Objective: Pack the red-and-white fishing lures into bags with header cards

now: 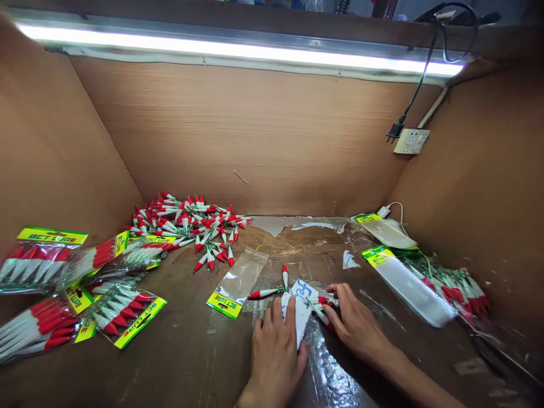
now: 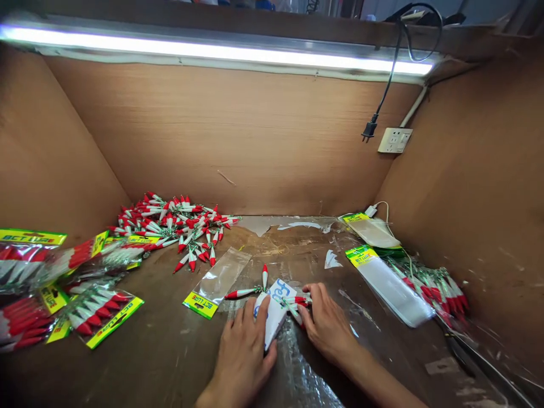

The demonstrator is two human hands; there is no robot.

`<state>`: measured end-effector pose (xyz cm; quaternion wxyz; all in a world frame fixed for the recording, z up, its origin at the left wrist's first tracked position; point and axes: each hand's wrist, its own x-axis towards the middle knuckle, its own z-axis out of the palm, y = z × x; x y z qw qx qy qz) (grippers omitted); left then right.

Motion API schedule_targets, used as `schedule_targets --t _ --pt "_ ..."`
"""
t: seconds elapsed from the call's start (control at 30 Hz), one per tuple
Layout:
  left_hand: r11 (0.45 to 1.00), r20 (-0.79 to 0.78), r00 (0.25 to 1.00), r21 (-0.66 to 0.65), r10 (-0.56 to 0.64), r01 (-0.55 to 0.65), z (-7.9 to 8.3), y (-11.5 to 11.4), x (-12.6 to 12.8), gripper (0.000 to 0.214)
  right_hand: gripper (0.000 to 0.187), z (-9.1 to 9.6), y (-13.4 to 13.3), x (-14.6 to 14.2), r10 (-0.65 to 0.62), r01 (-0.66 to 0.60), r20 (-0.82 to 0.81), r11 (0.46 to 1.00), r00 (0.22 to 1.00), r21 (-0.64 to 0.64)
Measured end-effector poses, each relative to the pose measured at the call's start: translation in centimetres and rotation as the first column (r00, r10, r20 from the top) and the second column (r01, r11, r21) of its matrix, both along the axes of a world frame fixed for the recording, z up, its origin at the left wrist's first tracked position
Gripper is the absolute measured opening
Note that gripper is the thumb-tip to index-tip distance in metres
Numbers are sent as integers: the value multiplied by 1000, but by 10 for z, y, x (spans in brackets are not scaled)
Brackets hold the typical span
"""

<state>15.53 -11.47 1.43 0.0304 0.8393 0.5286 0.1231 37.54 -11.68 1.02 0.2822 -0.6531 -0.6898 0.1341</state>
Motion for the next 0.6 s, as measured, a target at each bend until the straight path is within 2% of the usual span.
schedule_targets --t 0.1,0.2,0.3,0.37,0.5,0.6 --pt "997 54 996 -18 -74 75 6 6 -21 77 23 5 -6 -1 56 -56 1 997 998 -58" --pt "993 105 989 -40 -105 109 6 10 -36 74 32 3 -12 -5 131 -124 64 987 989 -104" --pt "990 136 982 -45 -128 135 2 9 -45 72 16 0 -13 -12 151 -141 112 986 982 -91" --pt "983 163 971 -27 -174 181 -2 8 -52 76 10 1 -12 -14 145 -142 60 988 988 -57" --pt "964 215 944 -32 -250 263 -7 8 -73 82 18 14 -8 -10 157 -165 -141 985 977 -47" --pt "959 249 935 -63 -253 277 -7 8 -85 81 20 20 -5 -7 187 -192 -203 981 961 -4"
